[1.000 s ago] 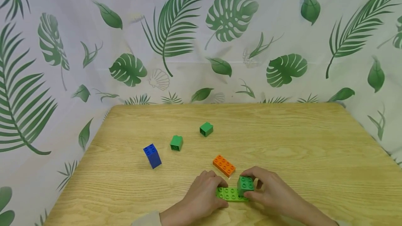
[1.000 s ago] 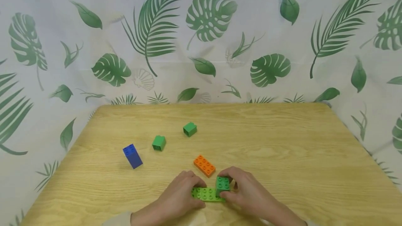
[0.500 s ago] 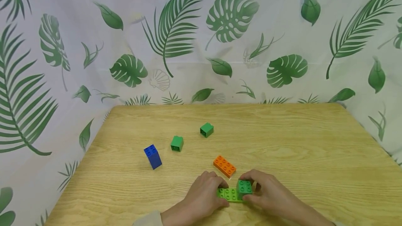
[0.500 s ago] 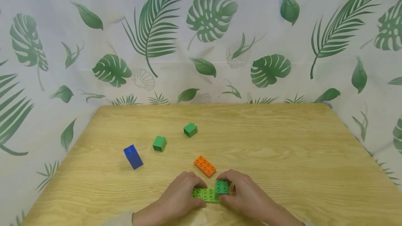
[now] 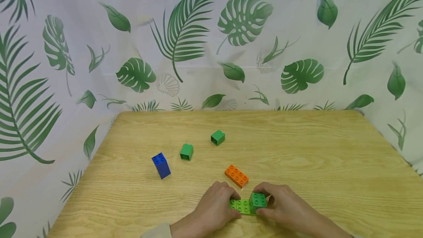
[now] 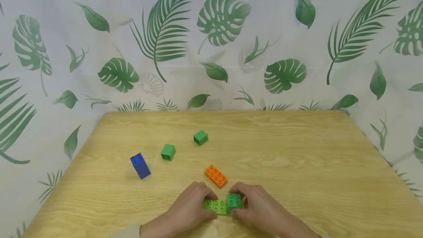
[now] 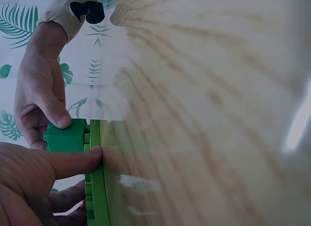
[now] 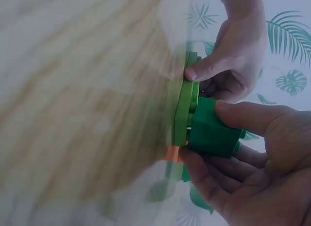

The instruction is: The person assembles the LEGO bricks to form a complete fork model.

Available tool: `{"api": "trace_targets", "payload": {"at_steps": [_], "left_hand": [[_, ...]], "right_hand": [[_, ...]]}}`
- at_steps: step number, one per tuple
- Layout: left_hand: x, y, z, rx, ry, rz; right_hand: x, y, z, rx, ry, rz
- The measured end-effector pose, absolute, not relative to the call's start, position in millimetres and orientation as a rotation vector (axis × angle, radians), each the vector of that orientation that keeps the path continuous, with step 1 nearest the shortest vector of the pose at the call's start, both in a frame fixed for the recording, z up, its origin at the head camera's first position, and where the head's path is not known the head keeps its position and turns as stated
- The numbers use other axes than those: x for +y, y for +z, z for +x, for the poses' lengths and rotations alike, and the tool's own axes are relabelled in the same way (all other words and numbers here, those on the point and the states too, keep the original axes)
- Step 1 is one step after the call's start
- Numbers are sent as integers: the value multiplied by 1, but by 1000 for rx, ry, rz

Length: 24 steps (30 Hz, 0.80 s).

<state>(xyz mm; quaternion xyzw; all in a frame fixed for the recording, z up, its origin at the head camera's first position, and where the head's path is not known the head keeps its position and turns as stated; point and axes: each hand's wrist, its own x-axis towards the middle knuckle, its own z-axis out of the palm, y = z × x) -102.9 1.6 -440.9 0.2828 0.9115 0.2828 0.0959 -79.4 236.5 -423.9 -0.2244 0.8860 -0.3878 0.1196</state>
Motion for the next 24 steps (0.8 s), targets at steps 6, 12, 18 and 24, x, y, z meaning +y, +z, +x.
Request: {"api": "trace_targets", "payload": {"at_steps": [6,12,18,24], "left_hand": [[2,-441,-103,2698,852,835],[1,-441,-104,2684,869,835],[2,-442,-105,2692,854,856],[1,-444,-105,2708,844,870]], "right_hand": [[236,-423,-77,2580,-1105,-649],[234,-422,-77,2625,-1047,-686],[234,-422,-78,2655,-977,-716],[232,-421,-82,2687,-896,-801]]}}
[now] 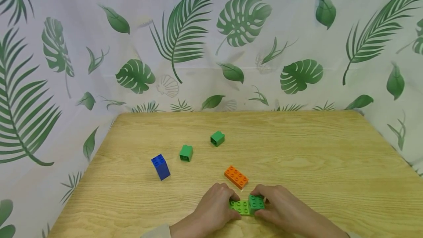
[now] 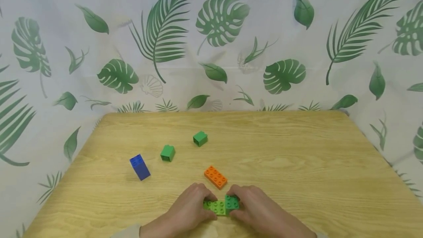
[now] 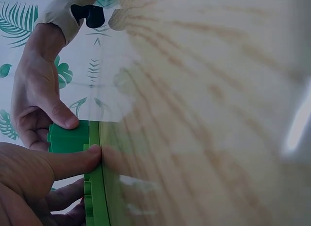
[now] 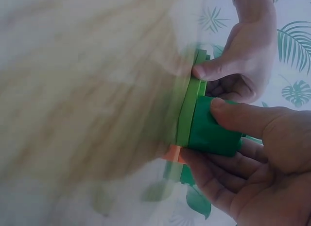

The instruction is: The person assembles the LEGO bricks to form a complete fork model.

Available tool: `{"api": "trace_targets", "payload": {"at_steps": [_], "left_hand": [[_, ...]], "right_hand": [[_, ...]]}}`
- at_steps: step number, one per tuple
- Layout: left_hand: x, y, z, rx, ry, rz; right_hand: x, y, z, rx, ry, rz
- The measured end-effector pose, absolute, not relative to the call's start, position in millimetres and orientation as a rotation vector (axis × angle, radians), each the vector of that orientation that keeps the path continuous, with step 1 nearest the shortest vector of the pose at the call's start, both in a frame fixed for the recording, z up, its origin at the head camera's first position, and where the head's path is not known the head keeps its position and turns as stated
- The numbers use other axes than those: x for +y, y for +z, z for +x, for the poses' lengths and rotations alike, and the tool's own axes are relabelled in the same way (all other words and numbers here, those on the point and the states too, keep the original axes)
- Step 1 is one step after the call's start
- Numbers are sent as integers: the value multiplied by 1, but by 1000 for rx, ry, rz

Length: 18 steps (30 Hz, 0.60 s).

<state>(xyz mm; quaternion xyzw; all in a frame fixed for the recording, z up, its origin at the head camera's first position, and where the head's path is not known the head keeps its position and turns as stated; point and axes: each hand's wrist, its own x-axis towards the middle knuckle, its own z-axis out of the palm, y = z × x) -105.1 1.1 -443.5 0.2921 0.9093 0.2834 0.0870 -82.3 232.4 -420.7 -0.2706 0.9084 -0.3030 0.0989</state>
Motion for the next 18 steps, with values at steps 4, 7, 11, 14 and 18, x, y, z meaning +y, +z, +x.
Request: {"api": "trace_targets", "payload": {"at_steps": [4,7,11,14,18], "left_hand": [[2,-444,-105,2700,859,862],[2,-443,-105,2690,872,850],[1,-442,-105,2687,865,848],[1,-442,-106,2692,861,860],[2,-443,-106,2690,873,865]], "right_hand": [[233,-420,-84,2708,-844,-837],[232,-419,-83,2708,-833,-833],[231,-421,-82,2704,-871,-836],[231,-422,-83,2701,-888,-840],[230,-422,-84,2698,-882,-827]]}}
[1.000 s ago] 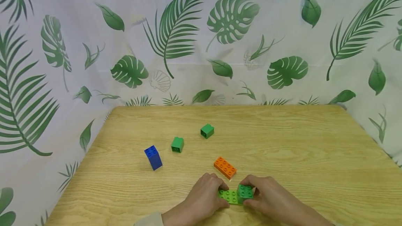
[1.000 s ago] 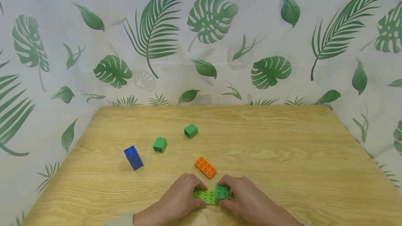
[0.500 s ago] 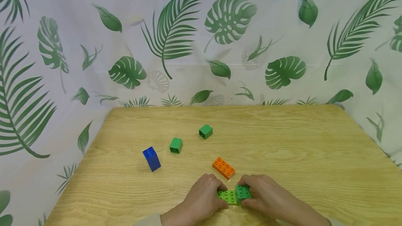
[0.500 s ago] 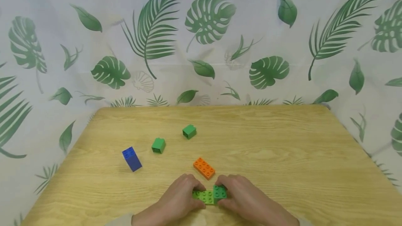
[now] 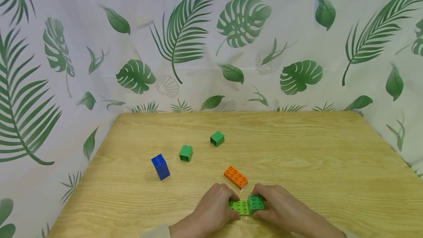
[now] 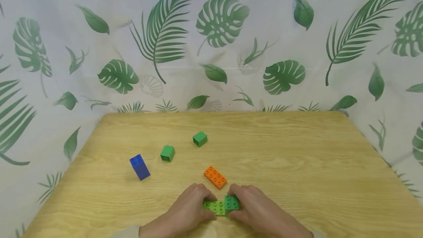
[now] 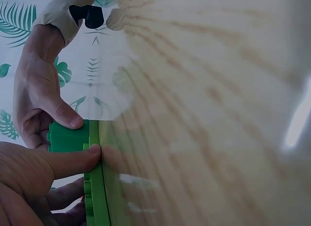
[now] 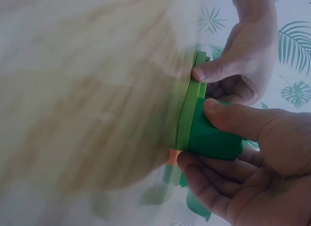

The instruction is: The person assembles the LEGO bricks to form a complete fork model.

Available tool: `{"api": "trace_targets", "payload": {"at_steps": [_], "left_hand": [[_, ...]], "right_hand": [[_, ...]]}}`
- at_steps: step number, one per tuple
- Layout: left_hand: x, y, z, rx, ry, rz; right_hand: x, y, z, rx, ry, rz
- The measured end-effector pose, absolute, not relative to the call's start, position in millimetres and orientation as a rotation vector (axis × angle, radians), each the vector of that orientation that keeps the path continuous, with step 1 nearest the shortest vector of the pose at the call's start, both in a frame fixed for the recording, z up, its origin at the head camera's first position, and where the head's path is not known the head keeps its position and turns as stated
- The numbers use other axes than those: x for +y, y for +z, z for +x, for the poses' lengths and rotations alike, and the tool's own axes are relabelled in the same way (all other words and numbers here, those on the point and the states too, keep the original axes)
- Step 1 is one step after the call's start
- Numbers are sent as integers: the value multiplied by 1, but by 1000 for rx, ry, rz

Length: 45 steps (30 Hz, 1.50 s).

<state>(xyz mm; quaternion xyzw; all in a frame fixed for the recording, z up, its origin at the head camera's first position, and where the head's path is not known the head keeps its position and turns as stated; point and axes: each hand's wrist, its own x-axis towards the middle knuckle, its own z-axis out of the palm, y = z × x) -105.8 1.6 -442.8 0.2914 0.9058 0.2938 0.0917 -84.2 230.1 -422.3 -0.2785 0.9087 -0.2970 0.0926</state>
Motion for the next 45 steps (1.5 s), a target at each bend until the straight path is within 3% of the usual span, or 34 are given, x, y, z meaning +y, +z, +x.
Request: {"api": "trace_targets", "payload": {"at_steps": [45], "left_hand": [[2,-442,-107,2653,879,877]], "right_hand": [[226,-428,-82,2656,-988,-653]]}}
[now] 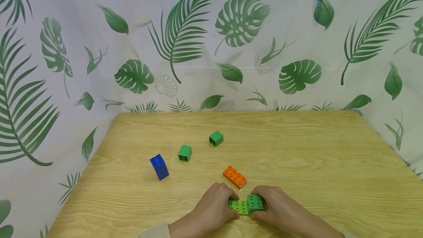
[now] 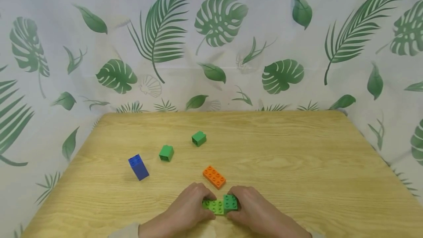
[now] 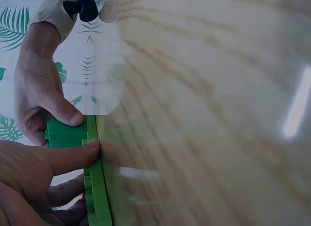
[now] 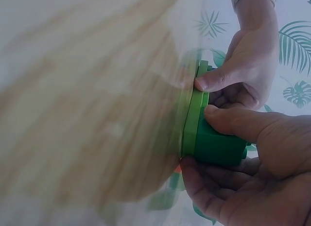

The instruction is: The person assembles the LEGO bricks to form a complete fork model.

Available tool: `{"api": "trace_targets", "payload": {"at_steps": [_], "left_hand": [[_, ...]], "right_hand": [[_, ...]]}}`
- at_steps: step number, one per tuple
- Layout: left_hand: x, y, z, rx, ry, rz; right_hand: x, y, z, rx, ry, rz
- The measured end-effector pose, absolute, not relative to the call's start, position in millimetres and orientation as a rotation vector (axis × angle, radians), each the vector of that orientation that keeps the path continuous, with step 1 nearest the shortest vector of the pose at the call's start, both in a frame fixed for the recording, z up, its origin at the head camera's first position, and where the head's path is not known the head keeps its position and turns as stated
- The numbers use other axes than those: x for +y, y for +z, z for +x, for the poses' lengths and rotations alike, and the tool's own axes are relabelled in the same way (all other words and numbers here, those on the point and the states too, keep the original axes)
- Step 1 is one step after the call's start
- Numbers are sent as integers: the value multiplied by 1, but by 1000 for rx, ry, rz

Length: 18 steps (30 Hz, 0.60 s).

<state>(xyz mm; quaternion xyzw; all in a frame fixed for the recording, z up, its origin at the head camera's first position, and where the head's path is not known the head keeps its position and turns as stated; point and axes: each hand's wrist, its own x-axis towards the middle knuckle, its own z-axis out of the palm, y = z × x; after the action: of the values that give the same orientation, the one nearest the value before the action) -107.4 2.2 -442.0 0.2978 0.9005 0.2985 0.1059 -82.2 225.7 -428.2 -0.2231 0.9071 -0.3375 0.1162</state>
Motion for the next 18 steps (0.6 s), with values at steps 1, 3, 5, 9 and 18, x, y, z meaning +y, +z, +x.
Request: {"api": "trace_targets", "payload": {"at_steps": [1,3,5,9,18], "left_hand": [[2,-442,-107,2653,882,880],[2,-442,-107,2654,886,885],[2,-443,-107,2654,892,886],[1,-443,-107,2654,890,881],[2,-441,-107,2653,870,880]], "right_hand": [[226,-428,-82,2652,-993,-652],[226,-428,-82,2648,-1001,-653],[225,-429,-82,2641,-1010,-653],[227,-429,-84,2624,-1009,-642],[258,-409,-102,2408,-1010,-714]]}}
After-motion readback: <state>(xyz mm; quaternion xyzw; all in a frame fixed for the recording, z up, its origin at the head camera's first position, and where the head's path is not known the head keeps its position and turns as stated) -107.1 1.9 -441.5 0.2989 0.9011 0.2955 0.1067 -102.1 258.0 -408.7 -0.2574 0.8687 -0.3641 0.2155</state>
